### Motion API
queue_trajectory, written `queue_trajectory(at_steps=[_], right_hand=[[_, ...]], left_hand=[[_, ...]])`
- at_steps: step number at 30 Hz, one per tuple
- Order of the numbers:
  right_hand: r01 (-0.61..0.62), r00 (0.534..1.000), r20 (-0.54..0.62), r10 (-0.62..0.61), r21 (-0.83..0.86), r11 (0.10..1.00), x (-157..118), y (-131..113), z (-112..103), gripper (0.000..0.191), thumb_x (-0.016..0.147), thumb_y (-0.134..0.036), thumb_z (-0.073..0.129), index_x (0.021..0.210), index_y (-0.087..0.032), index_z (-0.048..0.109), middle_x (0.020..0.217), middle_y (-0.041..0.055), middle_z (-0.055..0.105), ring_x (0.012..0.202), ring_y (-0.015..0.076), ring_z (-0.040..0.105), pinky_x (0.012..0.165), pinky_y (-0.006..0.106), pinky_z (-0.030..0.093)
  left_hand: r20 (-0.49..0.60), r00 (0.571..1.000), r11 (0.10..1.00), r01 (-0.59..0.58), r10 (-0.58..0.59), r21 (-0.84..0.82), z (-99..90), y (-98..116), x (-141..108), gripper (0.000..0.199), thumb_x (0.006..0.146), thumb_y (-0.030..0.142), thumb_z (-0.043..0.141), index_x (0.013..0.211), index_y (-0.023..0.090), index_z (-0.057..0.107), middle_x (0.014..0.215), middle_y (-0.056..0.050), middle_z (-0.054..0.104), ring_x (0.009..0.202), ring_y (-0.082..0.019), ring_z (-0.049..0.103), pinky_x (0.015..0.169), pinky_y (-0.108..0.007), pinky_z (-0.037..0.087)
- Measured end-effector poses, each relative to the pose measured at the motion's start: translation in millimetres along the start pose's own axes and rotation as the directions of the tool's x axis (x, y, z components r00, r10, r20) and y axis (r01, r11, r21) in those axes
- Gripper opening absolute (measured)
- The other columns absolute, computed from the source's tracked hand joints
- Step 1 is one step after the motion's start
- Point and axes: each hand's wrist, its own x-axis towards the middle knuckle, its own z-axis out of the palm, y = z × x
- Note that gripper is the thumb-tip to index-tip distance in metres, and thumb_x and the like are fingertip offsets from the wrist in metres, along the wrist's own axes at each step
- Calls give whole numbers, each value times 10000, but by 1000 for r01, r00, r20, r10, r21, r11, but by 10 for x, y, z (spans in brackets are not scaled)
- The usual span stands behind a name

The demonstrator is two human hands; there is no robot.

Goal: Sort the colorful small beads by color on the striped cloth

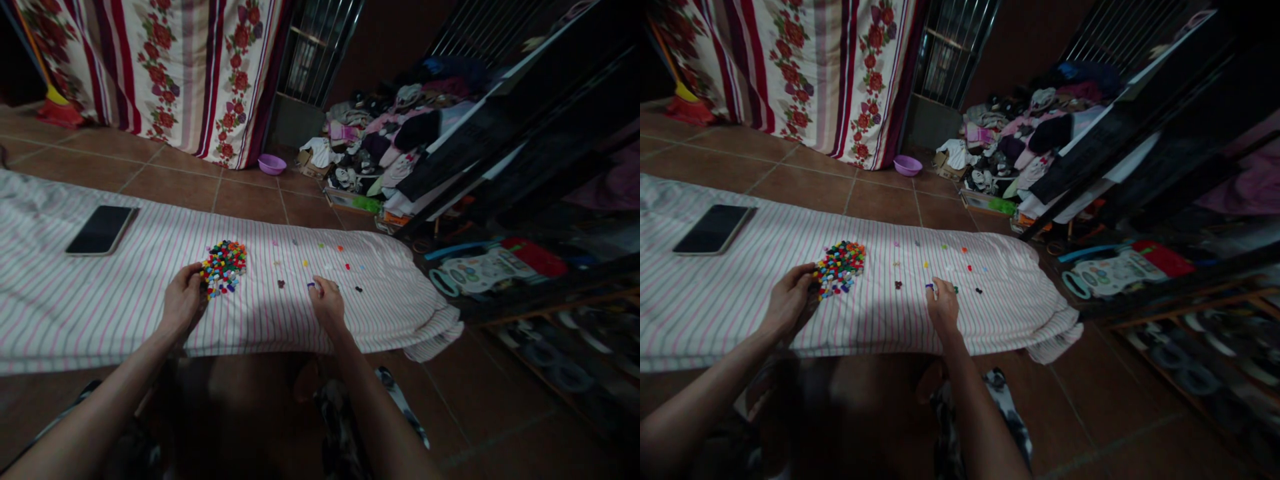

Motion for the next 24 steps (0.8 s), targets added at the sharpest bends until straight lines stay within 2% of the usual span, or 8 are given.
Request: queue_trajectory(at_steps=[5,10,16,20,24], right_hand=[[18,998,59,-19,24,1000,15,-22,-22,288,801,-307,528,957,-183,736,961,106,684,813,213,598,849,387,497],[-25,997,75,22,28,999,11,-47,-55,326,804,-326,515,990,-170,733,978,117,675,806,214,603,837,391,502],[-14,999,-28,17,98,995,6,-104,-89,338,842,-367,469,926,-159,722,998,141,676,862,228,611,831,391,505],[39,997,-74,-29,132,991,12,-299,-63,282,855,-339,463,875,-185,698,918,108,684,836,217,615,797,361,506],[143,988,17,-150,221,965,-64,-645,65,232,865,-270,474,887,-201,694,868,74,691,823,198,634,794,330,509]], left_hand=[[12,1000,1000,19,-20,9,-2,58,-13,431,792,370,482,1133,170,654,1039,-79,705,955,-215,654,877,-346,515],[22,1000,1000,17,-17,-1,3,25,-3,428,799,377,487,1143,178,647,1044,-82,701,947,-214,649,843,-343,522],[12,1000,1000,3,-3,13,2,61,-25,431,802,371,469,1136,163,647,990,-79,702,890,-209,643,796,-332,522],[9,1000,1000,-15,14,28,1,55,-12,417,802,364,465,1119,171,654,1001,-80,702,908,-212,644,800,-330,520],[14,1000,1000,-17,16,24,3,45,-7,426,805,378,466,1126,168,652,999,-84,702,864,-206,644,767,-328,524]])
